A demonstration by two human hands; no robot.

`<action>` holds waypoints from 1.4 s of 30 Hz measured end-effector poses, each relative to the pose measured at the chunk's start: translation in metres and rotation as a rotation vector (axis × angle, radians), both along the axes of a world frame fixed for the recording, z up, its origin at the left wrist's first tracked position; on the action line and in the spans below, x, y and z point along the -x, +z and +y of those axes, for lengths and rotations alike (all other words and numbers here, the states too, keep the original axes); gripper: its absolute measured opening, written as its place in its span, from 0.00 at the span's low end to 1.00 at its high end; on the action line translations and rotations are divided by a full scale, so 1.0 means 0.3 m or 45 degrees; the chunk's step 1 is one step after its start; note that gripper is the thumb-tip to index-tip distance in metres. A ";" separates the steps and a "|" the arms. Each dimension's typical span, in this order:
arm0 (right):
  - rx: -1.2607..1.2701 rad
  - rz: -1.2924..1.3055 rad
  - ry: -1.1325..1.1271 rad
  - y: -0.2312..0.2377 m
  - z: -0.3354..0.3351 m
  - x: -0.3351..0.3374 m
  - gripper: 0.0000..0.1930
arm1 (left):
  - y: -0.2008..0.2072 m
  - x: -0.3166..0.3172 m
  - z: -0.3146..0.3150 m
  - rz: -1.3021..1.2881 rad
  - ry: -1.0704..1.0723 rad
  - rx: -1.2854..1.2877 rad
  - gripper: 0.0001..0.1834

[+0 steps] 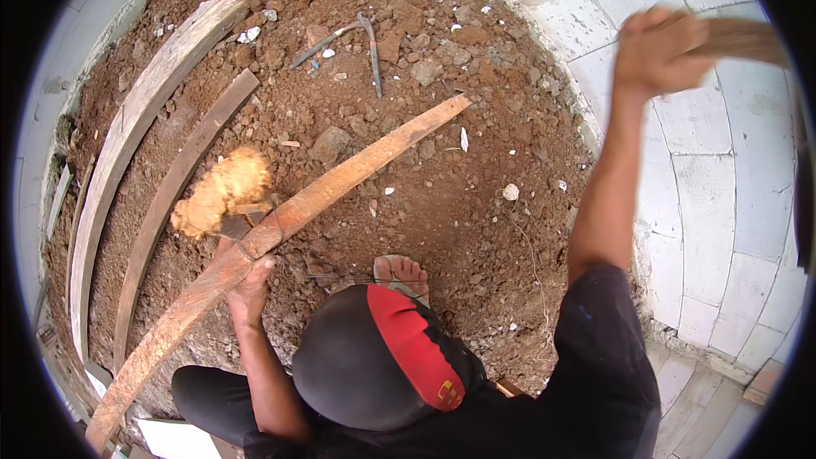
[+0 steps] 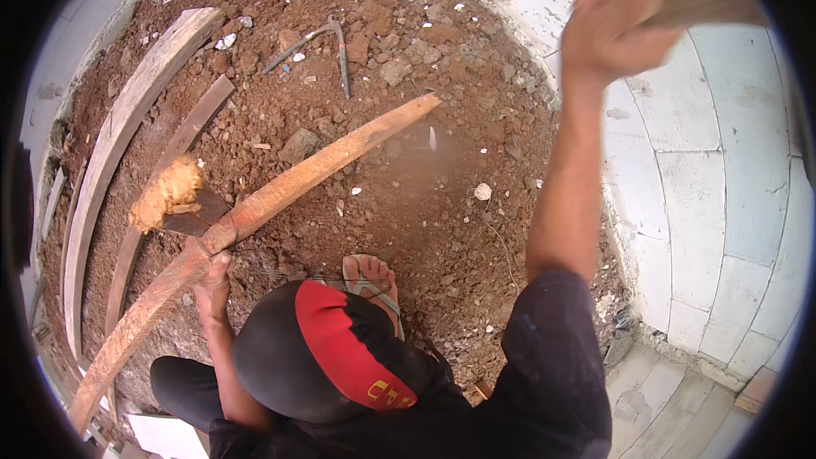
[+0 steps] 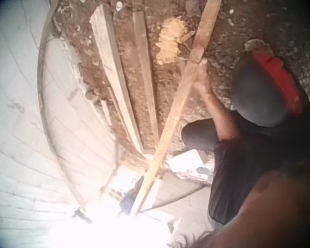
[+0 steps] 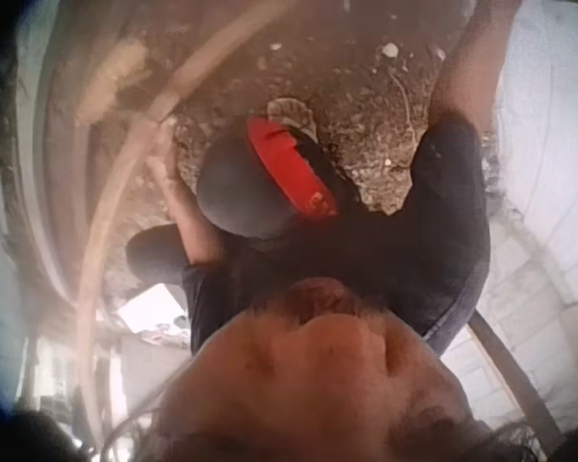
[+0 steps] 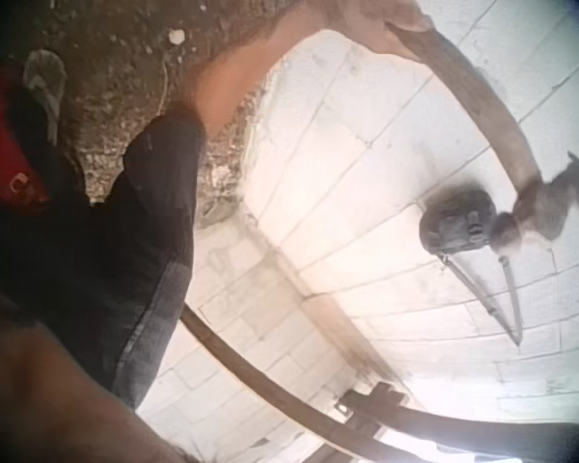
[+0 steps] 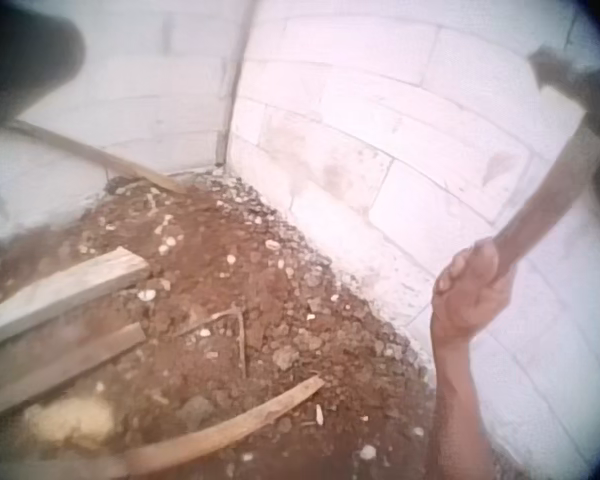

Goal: The person wraps wire around a wooden beam, hammers the beam into place, and then uses pliers to twist and tighten the wire around the beam before standing up and moving through the construction site.

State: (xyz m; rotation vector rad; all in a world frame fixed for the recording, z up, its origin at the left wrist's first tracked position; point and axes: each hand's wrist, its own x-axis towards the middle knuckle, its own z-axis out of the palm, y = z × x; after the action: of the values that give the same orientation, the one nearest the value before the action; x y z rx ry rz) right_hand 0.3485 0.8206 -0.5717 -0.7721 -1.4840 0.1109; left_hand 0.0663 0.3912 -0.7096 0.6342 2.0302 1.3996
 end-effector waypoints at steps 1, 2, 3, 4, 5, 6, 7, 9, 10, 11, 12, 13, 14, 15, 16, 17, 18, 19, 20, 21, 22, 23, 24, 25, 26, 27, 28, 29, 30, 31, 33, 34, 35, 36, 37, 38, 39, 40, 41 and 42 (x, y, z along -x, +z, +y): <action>0.174 -0.160 -0.237 -0.267 -0.035 -0.062 0.20 | 0.028 -0.005 0.002 -0.017 0.022 -0.018 0.43; 0.469 -0.453 -0.417 -0.527 -0.092 -0.166 0.23 | 0.060 0.000 0.025 -0.043 0.022 -0.083 0.45; 0.881 -0.794 -0.495 -0.710 -0.140 -0.308 0.26 | 0.077 -0.002 0.048 -0.086 0.010 -0.160 0.47; 1.245 -1.051 -0.518 -0.775 -0.148 -0.403 0.29 | 0.079 -0.006 0.035 -0.119 0.021 0.013 0.51; 1.362 -1.154 -0.501 -0.747 -0.136 -0.395 0.32 | 0.088 0.004 0.024 -0.121 0.026 0.009 0.51; 1.312 -1.204 -0.458 -0.698 -0.096 -0.409 0.29 | 0.096 0.009 0.024 -0.119 0.015 -0.018 0.52; 1.256 -1.248 -0.417 -0.599 -0.055 -0.394 0.28 | 0.114 0.018 0.033 -0.113 0.002 -0.053 0.53; 1.146 -1.332 -0.336 -0.371 0.024 -0.351 0.29 | 0.153 0.009 0.064 -0.177 -0.073 -0.057 0.52; 1.178 -1.098 -0.242 -0.286 0.021 -0.298 0.28 | 0.131 0.003 0.037 -0.126 -0.032 -0.043 0.50; 1.154 -0.924 -0.170 -0.130 0.013 -0.211 0.27 | 0.105 -0.002 0.027 -0.086 0.004 -0.036 0.48; 1.124 -0.754 -0.091 0.023 0.003 -0.123 0.27 | 0.094 0.011 0.027 -0.027 -0.033 0.024 0.42; 0.936 -0.546 0.076 0.150 -0.006 -0.045 0.23 | 0.065 0.013 0.030 -0.033 -0.047 0.049 0.42; 0.637 -0.437 0.169 0.242 0.039 -0.017 0.21 | 0.031 -0.003 0.032 0.006 0.003 0.029 0.39; 0.346 -0.488 0.098 0.336 0.075 -0.010 0.19 | -0.005 -0.013 0.034 0.035 0.041 -0.001 0.36; 0.065 -0.309 0.178 0.389 0.080 0.084 0.24 | -0.049 -0.020 0.023 0.053 0.151 0.020 0.33; -0.077 -0.217 0.226 0.364 0.098 0.123 0.29 | -0.097 -0.031 0.017 0.061 0.255 0.032 0.31; -0.215 -0.140 0.268 0.324 0.127 0.152 0.34 | -0.089 -0.026 0.034 0.061 0.151 0.040 0.30; -0.269 -0.064 0.165 0.215 0.129 0.141 0.35 | -0.075 -0.010 0.029 0.067 0.057 0.051 0.28; -0.157 -0.049 0.008 -0.009 0.124 0.103 0.35 | -0.061 0.013 -0.009 0.085 0.089 0.081 0.28; 0.024 -0.159 -0.207 -0.221 0.095 0.034 0.35 | -0.065 0.037 -0.012 0.094 0.039 0.080 0.30; 0.321 -0.410 -0.396 -0.466 0.038 -0.073 0.36 | -0.052 0.060 -0.016 0.107 -0.013 0.081 0.32; 0.713 -0.757 -0.524 -0.636 -0.013 -0.225 0.36 | -0.028 0.067 0.007 0.102 -0.083 0.062 0.34; 1.171 -1.049 -0.604 -0.715 -0.040 -0.345 0.37 | 0.066 0.057 0.080 -0.066 -0.108 -0.044 0.41; 1.390 -1.179 -0.609 -0.694 -0.030 -0.353 0.37 | 0.071 0.057 0.053 -0.065 -0.099 -0.054 0.41; 1.486 -1.230 -0.616 -0.635 -0.021 -0.336 0.38 | 0.042 0.045 0.036 -0.066 -0.014 -0.093 0.42; 1.289 -1.255 -0.484 -0.564 0.003 -0.334 0.31 | 0.029 0.032 0.028 -0.072 0.064 -0.133 0.44; 1.258 -1.233 -0.418 -0.438 -0.003 -0.277 0.28 | 0.077 0.044 0.057 -0.141 0.001 -0.187 0.47; 1.283 -1.154 -0.318 -0.331 -0.049 -0.193 0.26 | 0.084 0.050 0.040 -0.125 0.005 -0.166 0.47; 1.271 -1.004 -0.215 -0.195 -0.040 -0.090 0.24 | 0.085 0.057 0.024 -0.073 0.008 -0.120 0.47; 1.201 -0.826 -0.116 -0.043 -0.039 -0.003 0.24 | 0.066 0.048 0.005 -0.047 -0.003 -0.061 0.47; 0.799 -0.438 0.188 0.188 0.029 0.079 0.23 | 0.028 0.021 0.011 -0.115 0.019 -0.034 0.44; 0.500 -0.456 0.103 0.325 0.056 0.097 0.21 | -0.057 0.015 -0.014 -0.046 0.129 -0.008 0.41; 0.210 -0.381 0.106 0.404 0.101 0.134 0.20 | -0.106 0.018 -0.038 0.050 0.265 0.034 0.38; 0.212 -0.398 0.103 0.372 0.115 0.139 0.20 | -0.077 0.026 -0.005 -0.002 0.072 0.066 0.38; 0.132 -0.245 0.156 0.337 0.117 0.172 0.17 | -0.061 0.032 -0.008 0.008 0.087 0.080 0.38; 0.052 -0.092 0.207 0.301 0.115 0.211 0.16 | -0.052 0.033 -0.016 -0.037 0.104 0.180 0.39; -0.027 0.064 0.257 0.268 0.114 0.241 0.14 | -0.046 0.038 -0.020 -0.061 0.139 0.236 0.40; -0.030 -0.043 0.014 0.049 0.087 0.160 0.15 | -0.027 0.047 -0.009 -0.108 0.153 0.288 0.40; 0.168 -0.237 -0.184 -0.250 0.024 0.043 0.17 | -0.001 0.060 -0.011 -0.136 0.187 0.354 0.41; 0.438 -0.525 -0.291 -0.474 -0.053 -0.093 0.18 | -0.043 0.071 -0.042 -0.008 0.094 0.216 0.41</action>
State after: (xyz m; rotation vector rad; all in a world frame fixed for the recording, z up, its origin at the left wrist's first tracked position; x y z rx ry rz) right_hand 0.3764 0.8046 -0.7141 -1.2970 -1.7751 0.0335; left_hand 0.0451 0.3786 -0.7224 0.4863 2.1590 1.2511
